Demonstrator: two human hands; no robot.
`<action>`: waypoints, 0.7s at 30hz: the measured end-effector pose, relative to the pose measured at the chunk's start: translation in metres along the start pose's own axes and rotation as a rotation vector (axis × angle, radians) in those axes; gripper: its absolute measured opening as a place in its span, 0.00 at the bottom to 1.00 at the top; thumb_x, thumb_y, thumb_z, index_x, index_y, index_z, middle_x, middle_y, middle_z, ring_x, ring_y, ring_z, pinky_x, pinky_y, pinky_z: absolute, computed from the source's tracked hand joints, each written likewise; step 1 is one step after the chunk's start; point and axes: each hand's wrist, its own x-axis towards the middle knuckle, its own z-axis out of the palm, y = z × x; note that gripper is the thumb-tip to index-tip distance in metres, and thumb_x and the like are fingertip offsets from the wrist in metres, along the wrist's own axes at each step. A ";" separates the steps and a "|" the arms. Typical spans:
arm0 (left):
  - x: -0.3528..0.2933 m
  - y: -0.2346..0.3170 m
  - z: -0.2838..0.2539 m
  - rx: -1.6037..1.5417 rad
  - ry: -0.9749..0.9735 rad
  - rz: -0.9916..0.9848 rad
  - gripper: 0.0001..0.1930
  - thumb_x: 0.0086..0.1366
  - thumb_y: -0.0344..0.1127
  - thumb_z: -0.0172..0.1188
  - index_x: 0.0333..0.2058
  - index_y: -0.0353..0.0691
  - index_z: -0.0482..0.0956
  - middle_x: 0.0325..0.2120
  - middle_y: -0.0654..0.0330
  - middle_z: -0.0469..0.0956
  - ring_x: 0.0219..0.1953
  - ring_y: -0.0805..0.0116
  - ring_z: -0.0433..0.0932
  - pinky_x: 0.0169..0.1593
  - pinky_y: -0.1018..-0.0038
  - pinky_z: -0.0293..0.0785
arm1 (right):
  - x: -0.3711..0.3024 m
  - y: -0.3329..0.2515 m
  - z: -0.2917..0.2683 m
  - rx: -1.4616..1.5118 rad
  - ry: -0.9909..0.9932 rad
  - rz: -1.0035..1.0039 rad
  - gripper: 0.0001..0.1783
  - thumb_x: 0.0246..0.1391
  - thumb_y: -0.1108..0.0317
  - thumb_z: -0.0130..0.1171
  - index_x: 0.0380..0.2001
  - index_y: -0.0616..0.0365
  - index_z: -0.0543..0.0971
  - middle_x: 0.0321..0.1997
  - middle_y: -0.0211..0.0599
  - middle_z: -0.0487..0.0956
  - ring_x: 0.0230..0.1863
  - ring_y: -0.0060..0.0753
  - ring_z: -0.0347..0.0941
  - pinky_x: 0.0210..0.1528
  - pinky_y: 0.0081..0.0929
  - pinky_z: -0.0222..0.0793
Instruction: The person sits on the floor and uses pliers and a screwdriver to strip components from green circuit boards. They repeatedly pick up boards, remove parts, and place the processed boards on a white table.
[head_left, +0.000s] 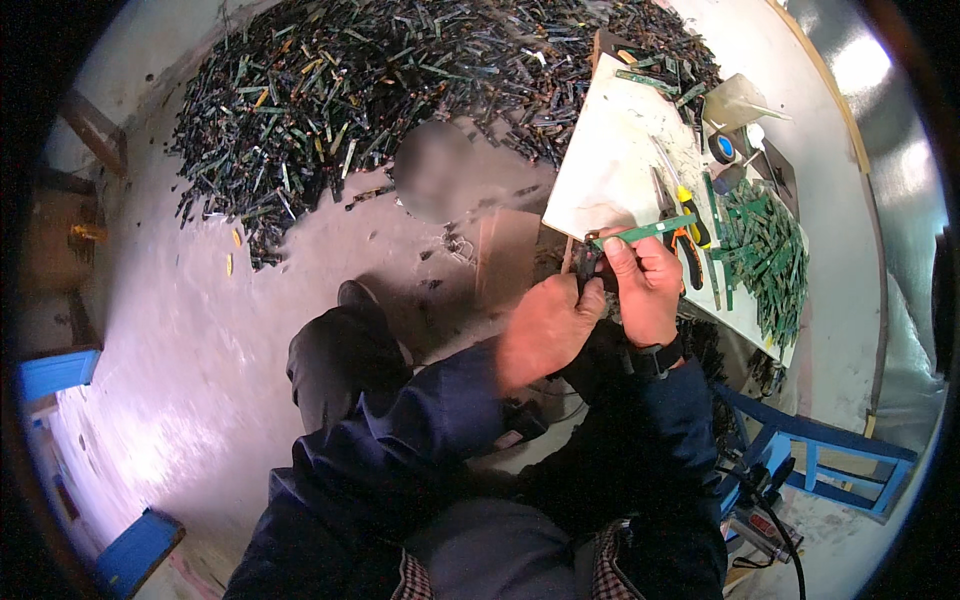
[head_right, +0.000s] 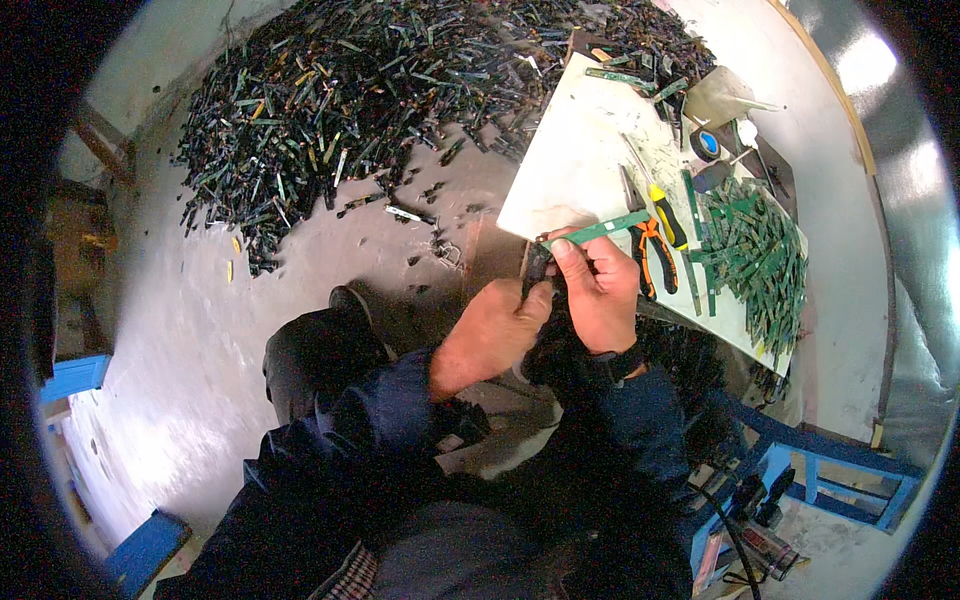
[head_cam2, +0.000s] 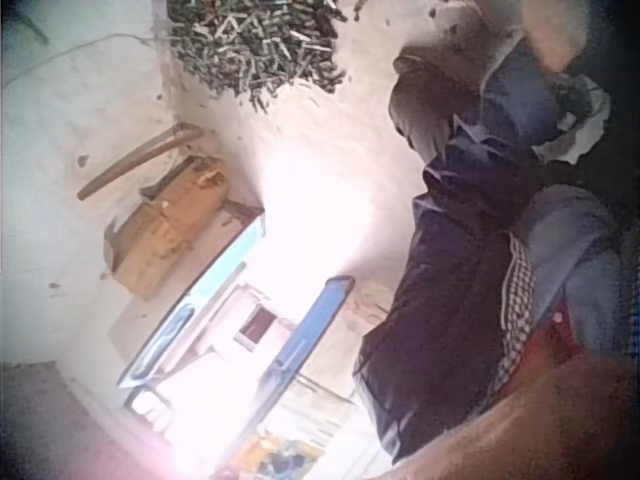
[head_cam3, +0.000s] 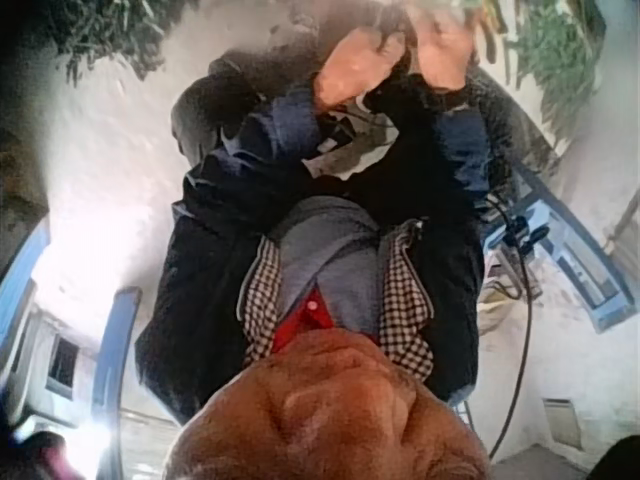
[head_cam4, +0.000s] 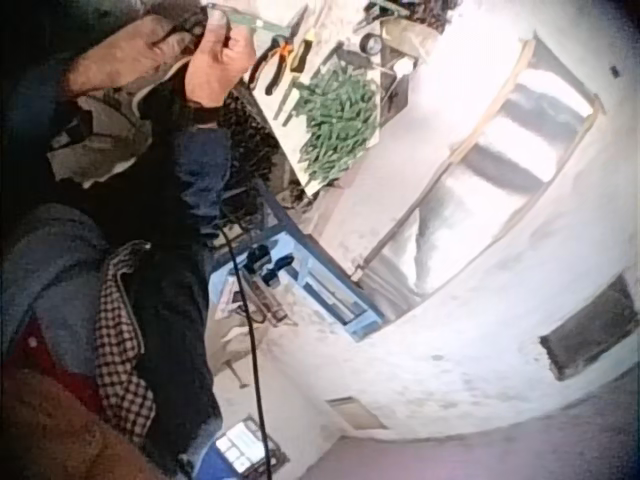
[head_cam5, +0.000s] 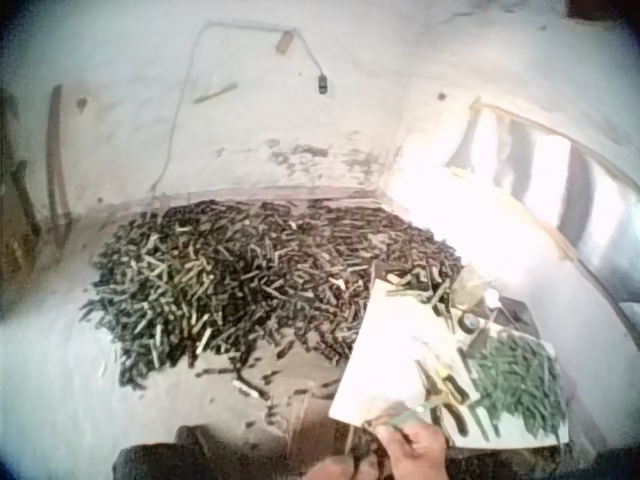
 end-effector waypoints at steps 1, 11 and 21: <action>-0.004 0.004 -0.004 -0.010 0.012 0.001 0.22 0.65 0.44 0.46 0.24 0.25 0.71 0.15 0.41 0.68 0.18 0.52 0.70 0.27 0.61 0.66 | 0.001 -0.005 0.004 0.004 -0.021 -0.033 0.08 0.57 0.71 0.53 0.35 0.66 0.76 0.29 0.28 0.76 0.29 0.16 0.67 0.33 0.16 0.66; 0.004 0.002 -0.007 -0.085 -0.025 -0.003 0.22 0.66 0.44 0.45 0.26 0.26 0.71 0.14 0.44 0.67 0.17 0.58 0.69 0.26 0.62 0.66 | -0.003 0.001 -0.002 -0.045 -0.060 -0.040 0.10 0.56 0.74 0.54 0.40 0.67 0.76 0.36 0.32 0.78 0.33 0.17 0.69 0.37 0.14 0.66; 0.005 -0.001 -0.006 -0.067 0.030 0.074 0.20 0.65 0.43 0.46 0.28 0.27 0.70 0.15 0.42 0.65 0.17 0.63 0.65 0.25 0.62 0.65 | -0.003 -0.003 -0.005 -0.183 -0.068 -0.235 0.13 0.50 0.78 0.57 0.41 0.64 0.76 0.42 0.42 0.78 0.40 0.25 0.74 0.43 0.19 0.68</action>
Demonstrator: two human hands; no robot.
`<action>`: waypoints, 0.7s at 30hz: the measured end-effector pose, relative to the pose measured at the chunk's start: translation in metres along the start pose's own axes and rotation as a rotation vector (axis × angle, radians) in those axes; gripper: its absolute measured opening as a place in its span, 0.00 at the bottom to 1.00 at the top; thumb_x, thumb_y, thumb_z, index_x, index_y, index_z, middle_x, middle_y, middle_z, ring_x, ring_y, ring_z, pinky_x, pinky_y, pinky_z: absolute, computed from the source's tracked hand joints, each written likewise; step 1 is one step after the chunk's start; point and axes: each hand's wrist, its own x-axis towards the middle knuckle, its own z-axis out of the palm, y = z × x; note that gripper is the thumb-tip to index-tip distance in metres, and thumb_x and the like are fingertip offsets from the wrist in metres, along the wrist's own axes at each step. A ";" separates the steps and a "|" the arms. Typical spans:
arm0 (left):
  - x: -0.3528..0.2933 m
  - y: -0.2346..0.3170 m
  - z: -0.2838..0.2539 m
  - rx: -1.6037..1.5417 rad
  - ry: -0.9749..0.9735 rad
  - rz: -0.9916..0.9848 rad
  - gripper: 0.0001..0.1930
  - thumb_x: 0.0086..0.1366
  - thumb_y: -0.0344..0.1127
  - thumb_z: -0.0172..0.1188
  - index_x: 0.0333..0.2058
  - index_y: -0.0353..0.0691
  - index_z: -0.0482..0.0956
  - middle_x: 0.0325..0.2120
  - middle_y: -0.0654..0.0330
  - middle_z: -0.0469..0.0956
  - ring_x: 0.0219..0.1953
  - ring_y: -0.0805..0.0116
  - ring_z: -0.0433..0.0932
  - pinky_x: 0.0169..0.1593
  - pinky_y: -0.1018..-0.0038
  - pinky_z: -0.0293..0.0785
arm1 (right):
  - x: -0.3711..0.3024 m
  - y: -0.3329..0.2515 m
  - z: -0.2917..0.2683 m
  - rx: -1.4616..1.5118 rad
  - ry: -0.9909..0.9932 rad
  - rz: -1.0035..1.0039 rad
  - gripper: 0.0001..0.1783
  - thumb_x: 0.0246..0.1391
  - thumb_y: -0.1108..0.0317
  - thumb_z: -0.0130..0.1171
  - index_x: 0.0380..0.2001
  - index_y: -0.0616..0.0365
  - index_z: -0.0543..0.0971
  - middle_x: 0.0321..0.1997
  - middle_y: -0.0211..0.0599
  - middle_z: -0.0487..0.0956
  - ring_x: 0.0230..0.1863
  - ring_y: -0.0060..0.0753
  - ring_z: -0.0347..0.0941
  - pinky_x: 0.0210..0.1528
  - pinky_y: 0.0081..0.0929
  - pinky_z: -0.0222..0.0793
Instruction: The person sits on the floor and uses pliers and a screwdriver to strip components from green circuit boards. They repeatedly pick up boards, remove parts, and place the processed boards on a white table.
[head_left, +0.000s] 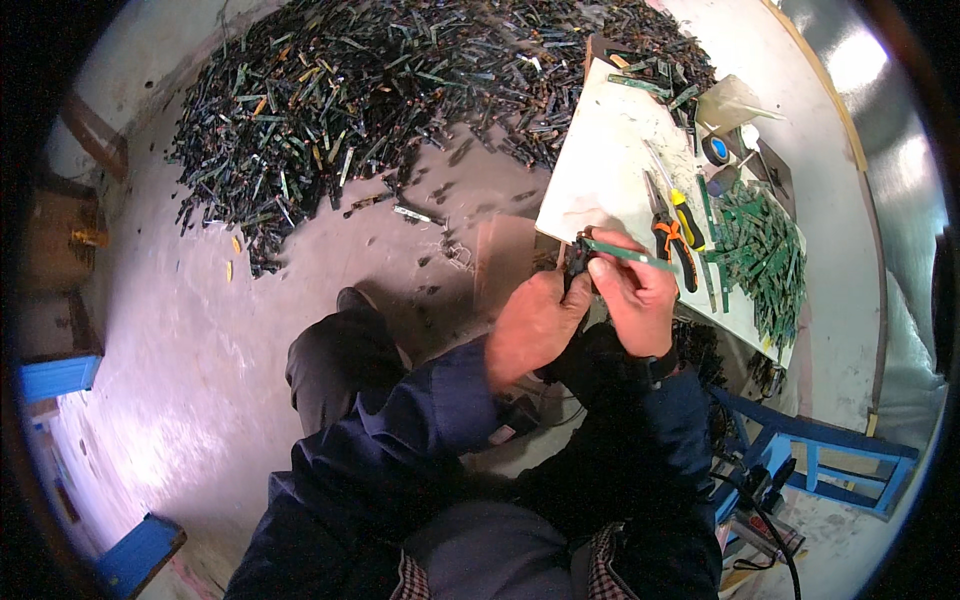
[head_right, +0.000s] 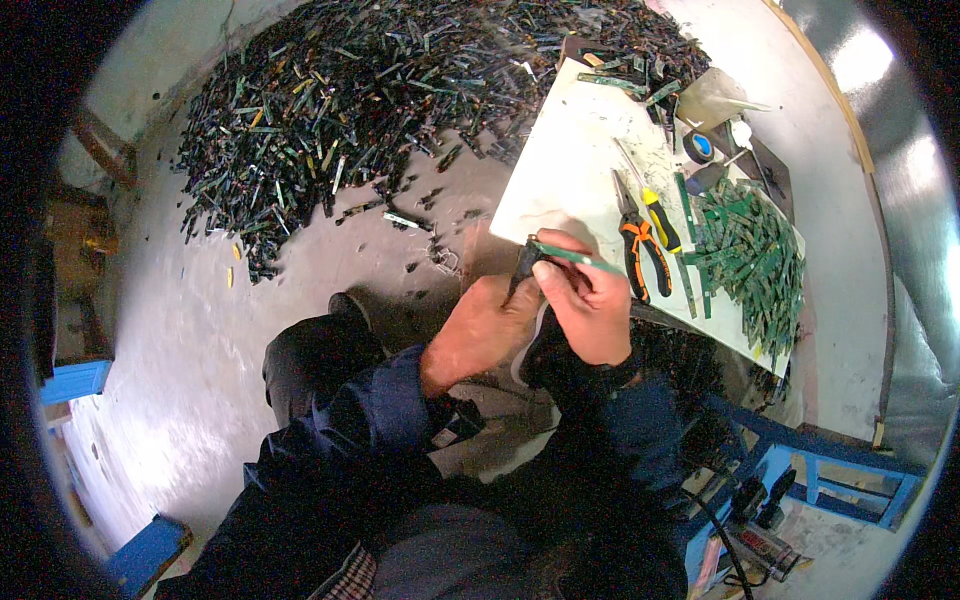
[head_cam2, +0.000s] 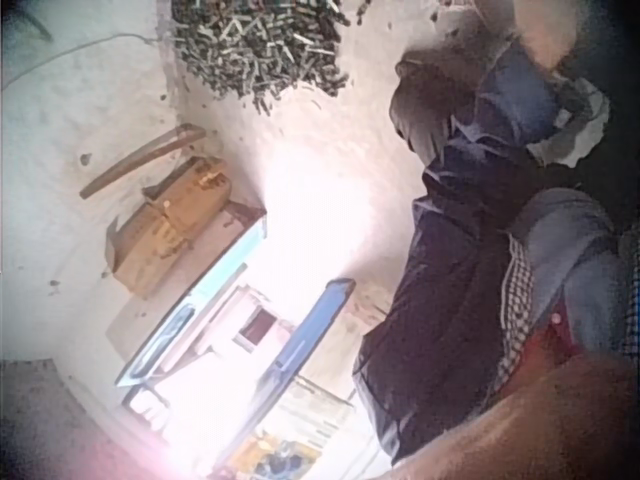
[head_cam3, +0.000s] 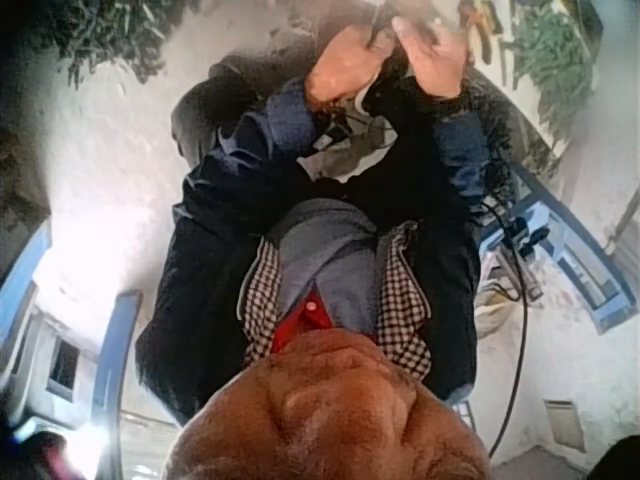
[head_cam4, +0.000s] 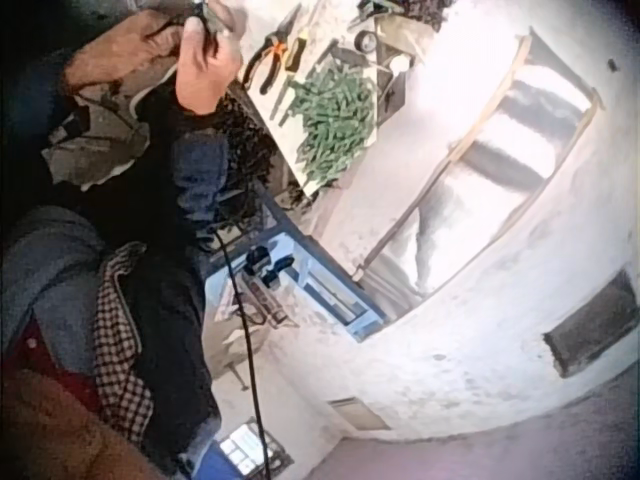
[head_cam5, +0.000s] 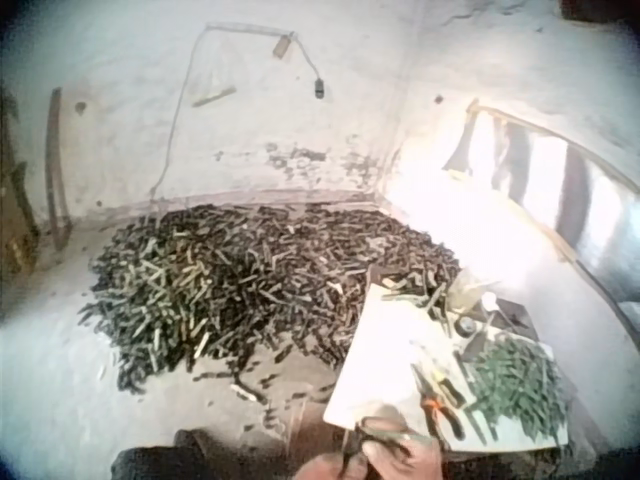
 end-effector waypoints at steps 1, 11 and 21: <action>0.000 -0.007 0.003 -0.011 0.011 0.025 0.20 0.65 0.43 0.46 0.28 0.26 0.70 0.15 0.41 0.65 0.17 0.63 0.66 0.25 0.62 0.66 | 0.000 0.003 0.003 -0.112 0.016 -0.118 0.13 0.49 0.78 0.57 0.41 0.63 0.77 0.42 0.44 0.78 0.41 0.28 0.75 0.43 0.20 0.69; -0.004 -0.006 -0.007 0.039 -0.104 -0.016 0.19 0.64 0.42 0.48 0.30 0.25 0.70 0.15 0.42 0.66 0.19 0.66 0.66 0.27 0.64 0.66 | -0.001 -0.013 -0.009 -0.233 -0.124 -0.142 0.11 0.52 0.76 0.55 0.39 0.64 0.77 0.41 0.45 0.78 0.44 0.36 0.75 0.45 0.24 0.69; -0.009 0.004 -0.009 -0.369 -0.338 -0.028 0.19 0.68 0.44 0.45 0.21 0.38 0.68 0.13 0.71 0.62 0.16 0.81 0.58 0.19 0.79 0.55 | 0.001 0.007 -0.022 0.598 0.055 0.423 0.12 0.59 0.66 0.50 0.39 0.64 0.76 0.39 0.41 0.78 0.41 0.30 0.75 0.40 0.24 0.72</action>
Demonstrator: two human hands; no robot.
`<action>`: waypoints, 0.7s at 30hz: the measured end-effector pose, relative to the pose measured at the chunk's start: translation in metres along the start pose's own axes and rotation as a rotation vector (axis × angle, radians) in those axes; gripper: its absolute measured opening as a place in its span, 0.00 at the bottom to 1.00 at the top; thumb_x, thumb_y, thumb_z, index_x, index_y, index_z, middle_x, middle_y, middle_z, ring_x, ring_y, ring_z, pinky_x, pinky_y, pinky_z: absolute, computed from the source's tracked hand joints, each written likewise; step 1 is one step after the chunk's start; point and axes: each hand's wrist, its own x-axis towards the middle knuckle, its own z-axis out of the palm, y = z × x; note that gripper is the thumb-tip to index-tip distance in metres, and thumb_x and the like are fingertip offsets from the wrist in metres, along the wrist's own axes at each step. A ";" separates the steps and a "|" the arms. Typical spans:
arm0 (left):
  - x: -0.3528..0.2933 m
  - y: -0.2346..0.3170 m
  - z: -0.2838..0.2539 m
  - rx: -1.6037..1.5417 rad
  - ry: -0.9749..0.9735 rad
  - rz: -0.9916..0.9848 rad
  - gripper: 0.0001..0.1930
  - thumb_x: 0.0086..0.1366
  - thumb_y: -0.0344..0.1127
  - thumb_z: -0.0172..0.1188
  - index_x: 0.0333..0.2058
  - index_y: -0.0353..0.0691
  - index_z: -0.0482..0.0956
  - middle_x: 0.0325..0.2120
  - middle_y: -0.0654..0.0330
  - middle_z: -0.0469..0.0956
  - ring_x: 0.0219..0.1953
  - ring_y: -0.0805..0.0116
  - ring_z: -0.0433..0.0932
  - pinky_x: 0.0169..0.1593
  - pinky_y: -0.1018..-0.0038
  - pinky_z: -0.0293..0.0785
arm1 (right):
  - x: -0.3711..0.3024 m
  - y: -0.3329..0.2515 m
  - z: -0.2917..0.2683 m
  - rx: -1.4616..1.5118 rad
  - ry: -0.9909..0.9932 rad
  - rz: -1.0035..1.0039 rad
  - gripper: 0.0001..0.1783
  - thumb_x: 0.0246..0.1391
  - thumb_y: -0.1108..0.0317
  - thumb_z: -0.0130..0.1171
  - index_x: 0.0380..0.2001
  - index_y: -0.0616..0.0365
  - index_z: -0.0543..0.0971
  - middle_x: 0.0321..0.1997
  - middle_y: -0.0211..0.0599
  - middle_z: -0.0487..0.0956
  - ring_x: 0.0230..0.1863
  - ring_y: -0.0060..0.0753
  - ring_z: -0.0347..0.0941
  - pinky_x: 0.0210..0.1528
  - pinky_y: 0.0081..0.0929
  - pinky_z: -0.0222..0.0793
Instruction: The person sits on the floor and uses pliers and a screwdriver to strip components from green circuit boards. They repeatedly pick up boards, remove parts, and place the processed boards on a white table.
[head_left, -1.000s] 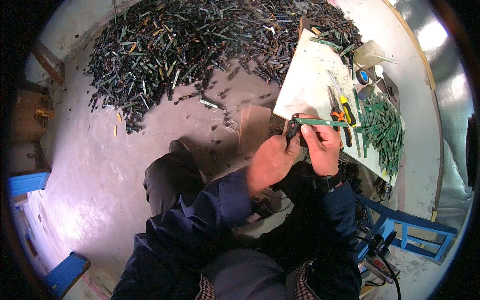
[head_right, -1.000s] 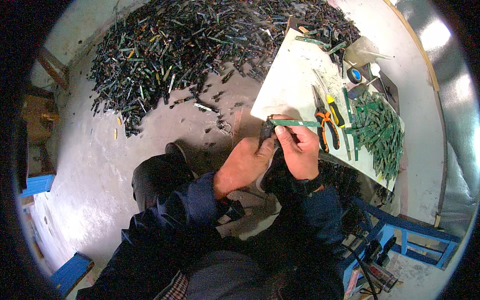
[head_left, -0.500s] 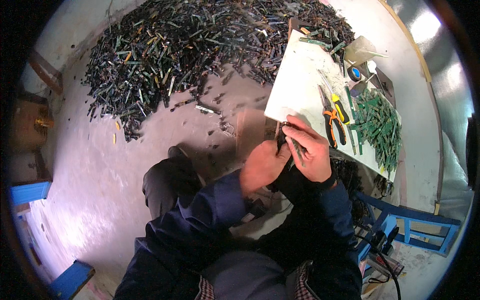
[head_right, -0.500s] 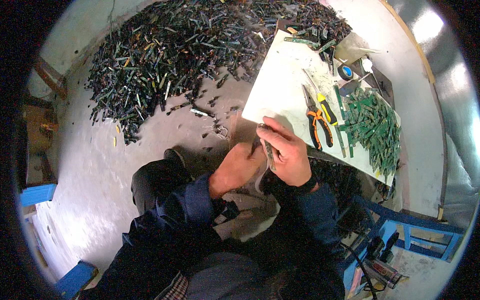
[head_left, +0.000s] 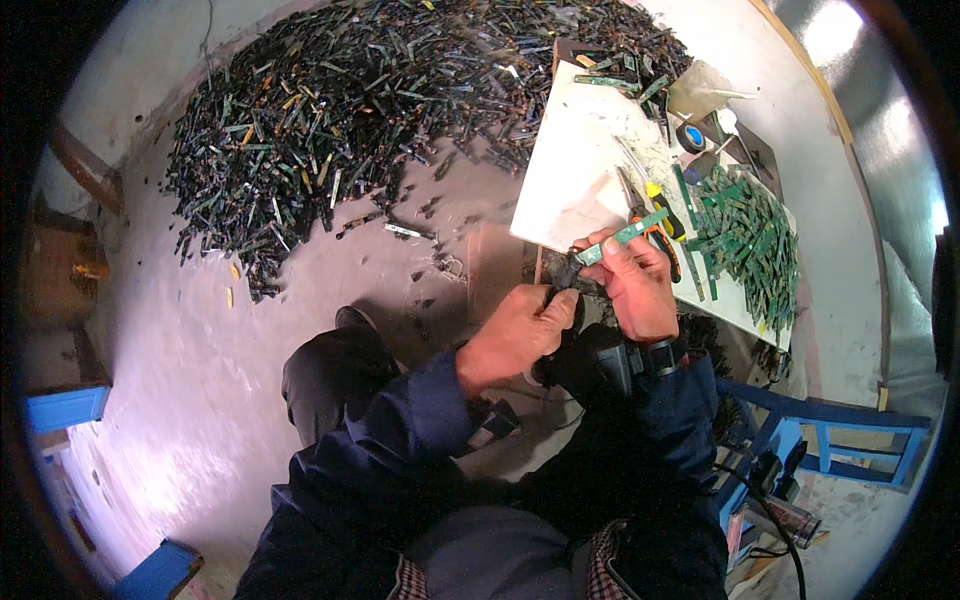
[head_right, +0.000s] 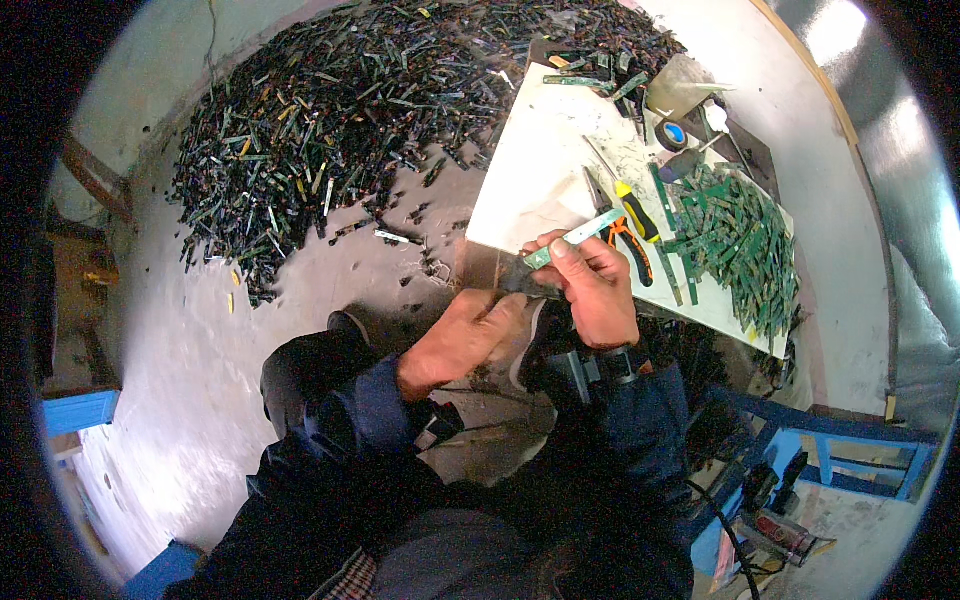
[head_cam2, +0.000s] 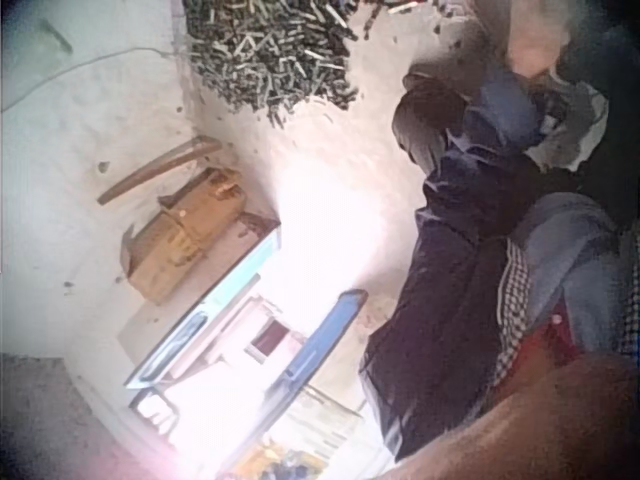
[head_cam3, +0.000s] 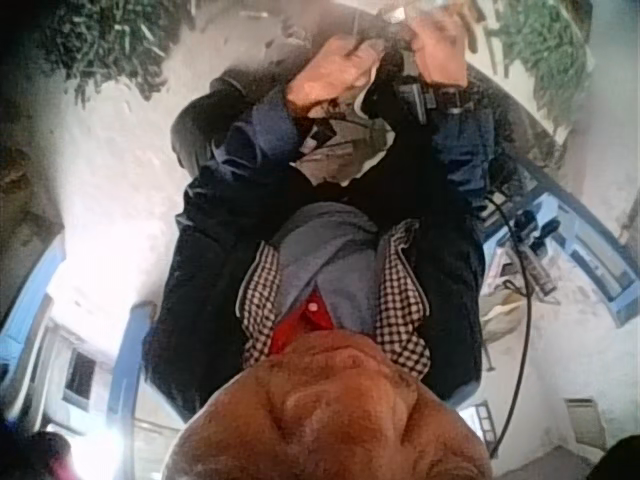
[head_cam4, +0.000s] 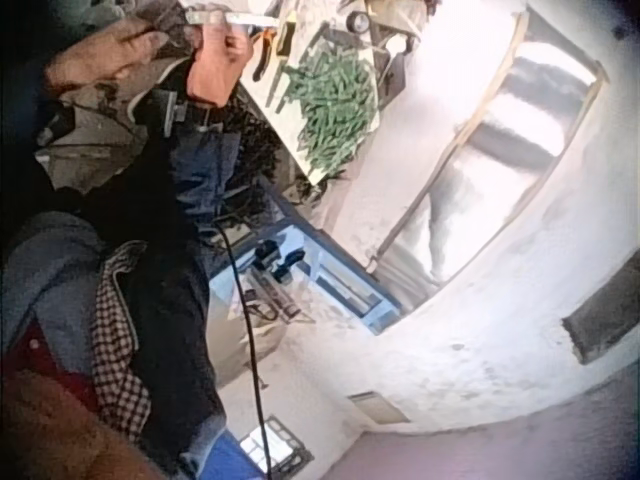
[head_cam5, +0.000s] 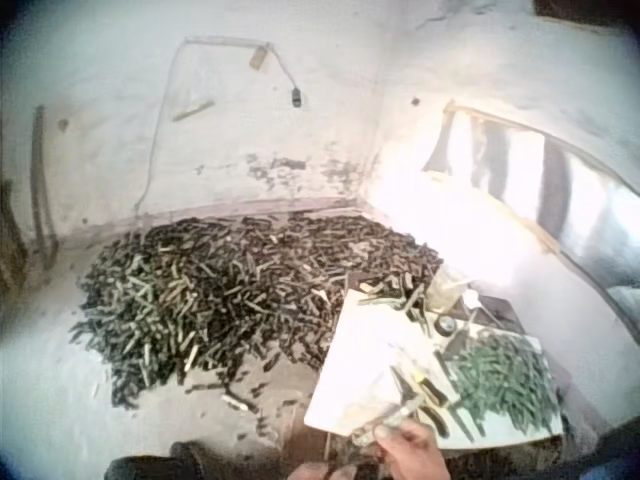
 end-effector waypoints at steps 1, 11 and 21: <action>-0.002 0.007 0.000 -0.037 -0.008 -0.035 0.19 0.68 0.45 0.45 0.22 0.39 0.68 0.13 0.70 0.62 0.16 0.81 0.57 0.19 0.79 0.54 | -0.001 0.000 0.000 0.029 -0.005 -0.019 0.12 0.59 0.66 0.50 0.39 0.64 0.75 0.39 0.42 0.78 0.41 0.31 0.75 0.40 0.24 0.72; -0.003 0.026 -0.003 -0.148 -0.174 -0.208 0.19 0.68 0.50 0.43 0.25 0.43 0.67 0.13 0.70 0.61 0.14 0.81 0.55 0.17 0.81 0.49 | -0.012 -0.006 -0.014 0.000 0.203 -0.095 0.14 0.58 0.60 0.52 0.36 0.61 0.74 0.33 0.39 0.79 0.30 0.26 0.75 0.29 0.18 0.70; -0.008 0.006 0.015 -0.051 -0.323 -0.213 0.17 0.68 0.46 0.45 0.39 0.37 0.74 0.18 0.70 0.64 0.17 0.80 0.60 0.19 0.83 0.54 | -0.070 -0.004 0.002 0.115 0.115 -0.014 0.13 0.61 0.63 0.48 0.35 0.63 0.75 0.40 0.44 0.77 0.39 0.28 0.74 0.39 0.25 0.73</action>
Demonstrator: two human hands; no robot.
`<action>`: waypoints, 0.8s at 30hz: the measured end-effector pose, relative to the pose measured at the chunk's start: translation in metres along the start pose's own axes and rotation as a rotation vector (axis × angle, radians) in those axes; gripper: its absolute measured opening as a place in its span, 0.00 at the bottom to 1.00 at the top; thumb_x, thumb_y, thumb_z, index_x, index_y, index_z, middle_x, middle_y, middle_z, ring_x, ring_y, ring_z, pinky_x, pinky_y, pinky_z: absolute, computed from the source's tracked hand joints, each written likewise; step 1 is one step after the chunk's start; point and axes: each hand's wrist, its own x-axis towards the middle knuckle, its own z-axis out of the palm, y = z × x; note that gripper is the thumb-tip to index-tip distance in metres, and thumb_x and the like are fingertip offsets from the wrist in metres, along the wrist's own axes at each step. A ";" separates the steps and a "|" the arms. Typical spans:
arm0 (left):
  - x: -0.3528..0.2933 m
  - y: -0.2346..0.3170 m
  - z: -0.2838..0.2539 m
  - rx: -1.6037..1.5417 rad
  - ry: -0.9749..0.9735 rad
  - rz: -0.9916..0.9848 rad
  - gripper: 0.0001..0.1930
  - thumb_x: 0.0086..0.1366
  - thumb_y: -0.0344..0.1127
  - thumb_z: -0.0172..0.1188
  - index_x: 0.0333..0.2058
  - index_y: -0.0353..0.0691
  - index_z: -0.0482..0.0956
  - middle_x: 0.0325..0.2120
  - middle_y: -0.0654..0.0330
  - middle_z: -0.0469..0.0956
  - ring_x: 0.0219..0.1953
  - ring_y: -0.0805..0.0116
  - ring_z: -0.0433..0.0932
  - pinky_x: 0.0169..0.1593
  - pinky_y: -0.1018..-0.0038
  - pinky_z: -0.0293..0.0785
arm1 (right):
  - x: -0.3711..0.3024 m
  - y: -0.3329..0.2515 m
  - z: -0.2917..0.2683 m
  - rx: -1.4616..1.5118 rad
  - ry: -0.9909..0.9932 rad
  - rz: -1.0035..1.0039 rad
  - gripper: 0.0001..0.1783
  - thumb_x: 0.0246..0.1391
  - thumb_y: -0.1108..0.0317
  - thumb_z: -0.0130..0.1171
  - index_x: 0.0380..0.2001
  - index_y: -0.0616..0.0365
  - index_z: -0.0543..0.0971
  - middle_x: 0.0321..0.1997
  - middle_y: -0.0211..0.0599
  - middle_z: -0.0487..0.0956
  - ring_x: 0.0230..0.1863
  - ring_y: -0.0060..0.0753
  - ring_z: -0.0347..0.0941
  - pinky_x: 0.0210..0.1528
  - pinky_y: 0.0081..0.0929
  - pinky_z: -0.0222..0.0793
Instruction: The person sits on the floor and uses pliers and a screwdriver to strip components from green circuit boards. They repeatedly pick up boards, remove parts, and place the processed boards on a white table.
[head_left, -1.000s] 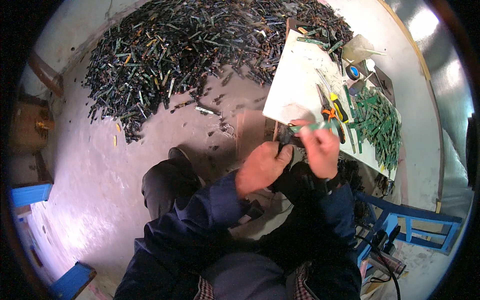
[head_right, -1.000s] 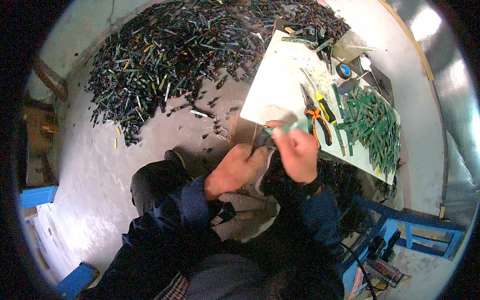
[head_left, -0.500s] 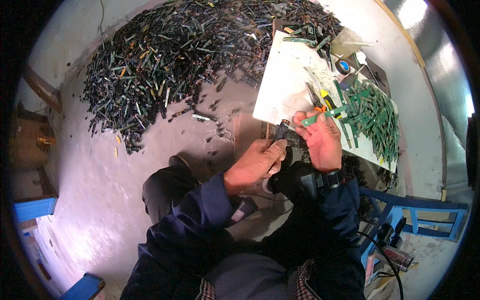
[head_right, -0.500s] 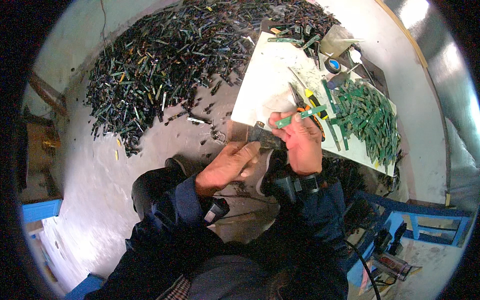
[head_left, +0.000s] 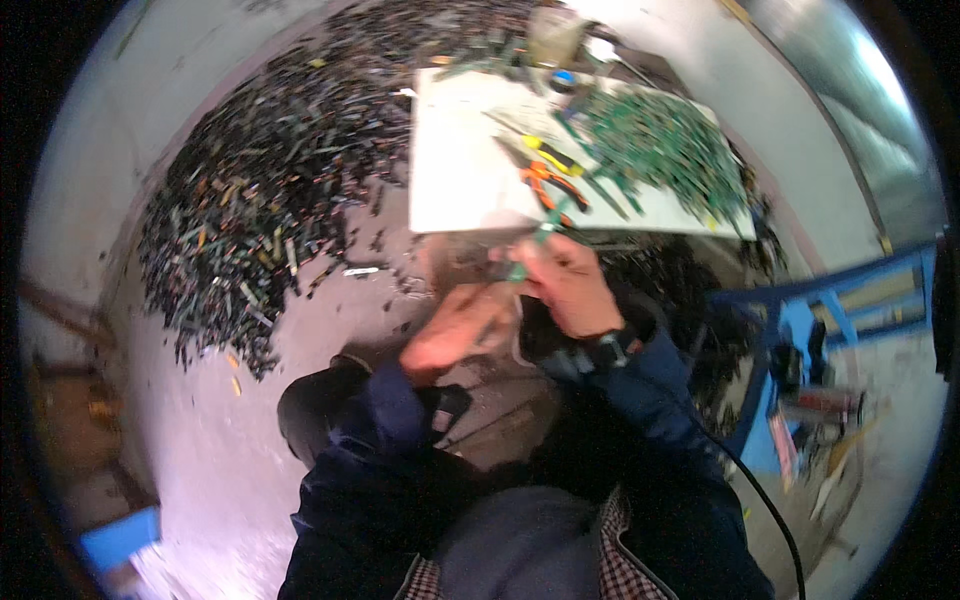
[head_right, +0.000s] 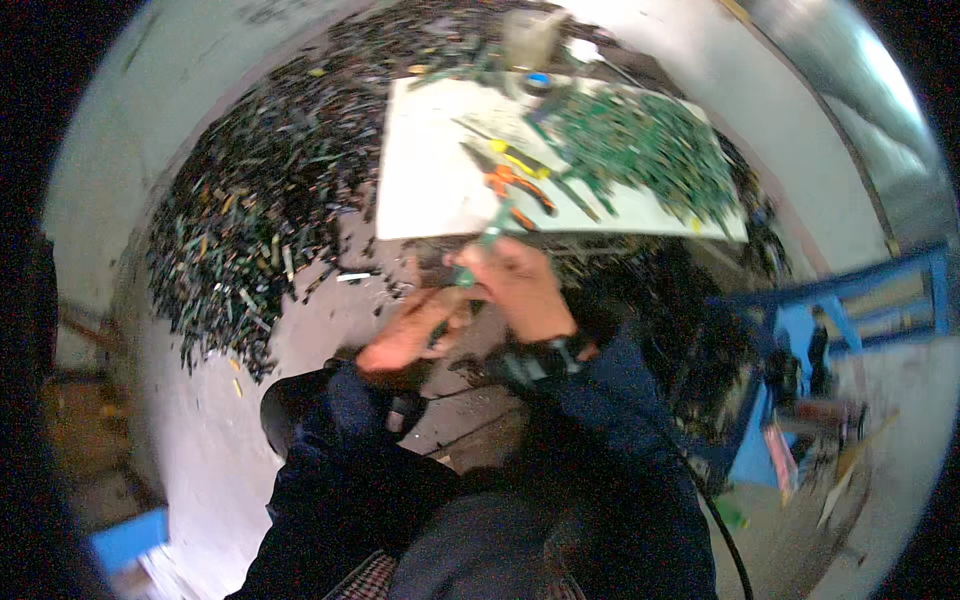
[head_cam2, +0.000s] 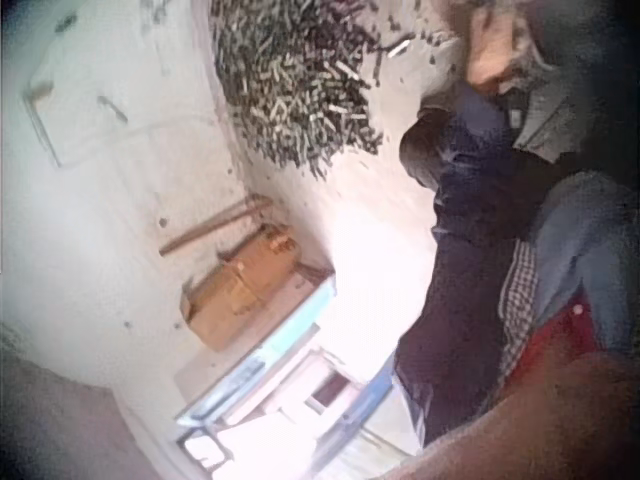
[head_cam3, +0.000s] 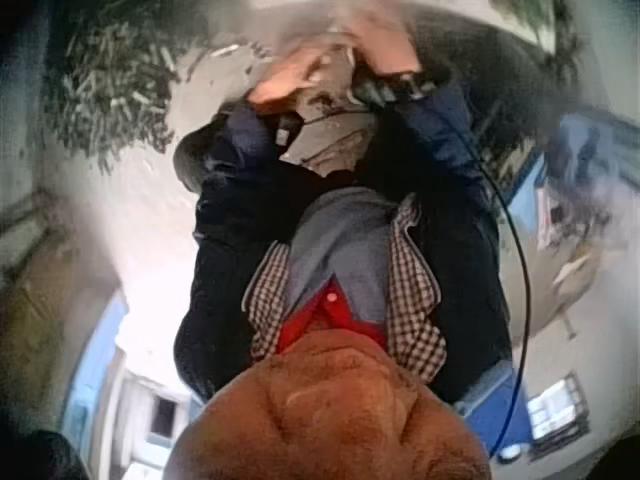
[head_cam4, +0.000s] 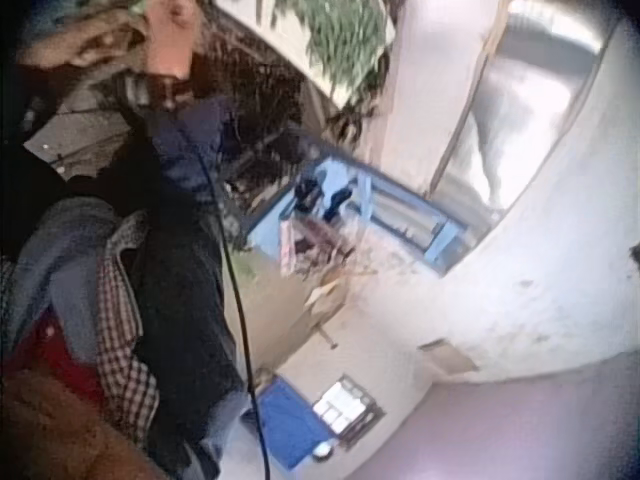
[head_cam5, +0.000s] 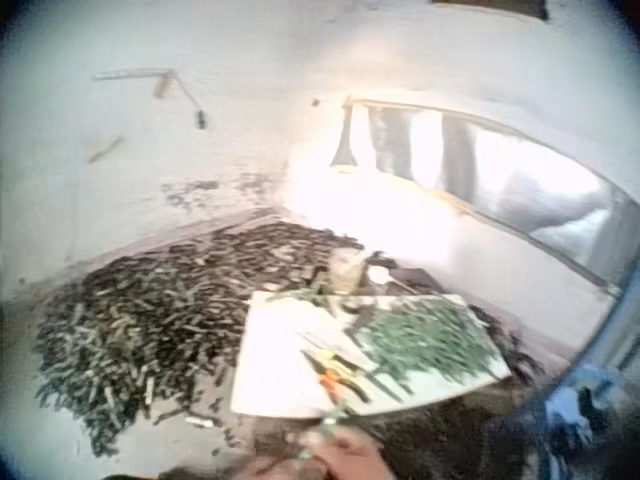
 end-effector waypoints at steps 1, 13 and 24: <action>-0.003 -0.003 0.000 -0.009 0.042 -0.025 0.17 0.68 0.45 0.45 0.39 0.37 0.74 0.18 0.71 0.64 0.16 0.81 0.60 0.18 0.83 0.53 | -0.007 -0.004 0.007 -0.054 0.035 -0.018 0.14 0.60 0.63 0.49 0.35 0.64 0.76 0.37 0.41 0.78 0.36 0.25 0.74 0.37 0.22 0.73; -0.014 -0.026 0.001 0.012 -0.033 -0.056 0.22 0.63 0.59 0.41 0.26 0.45 0.65 0.15 0.67 0.62 0.16 0.76 0.59 0.18 0.80 0.49 | -0.115 -0.039 -0.036 -0.373 0.590 -0.455 0.07 0.55 0.69 0.56 0.33 0.62 0.78 0.29 0.22 0.74 0.31 0.13 0.64 0.33 0.15 0.62; -0.020 -0.029 -0.003 0.001 0.105 -0.055 0.21 0.65 0.58 0.40 0.27 0.46 0.65 0.19 0.68 0.63 0.20 0.78 0.60 0.19 0.81 0.50 | -0.120 -0.049 -0.150 0.344 0.675 -0.353 0.20 0.60 0.54 0.48 0.41 0.62 0.73 0.28 0.30 0.72 0.27 0.23 0.65 0.26 0.21 0.63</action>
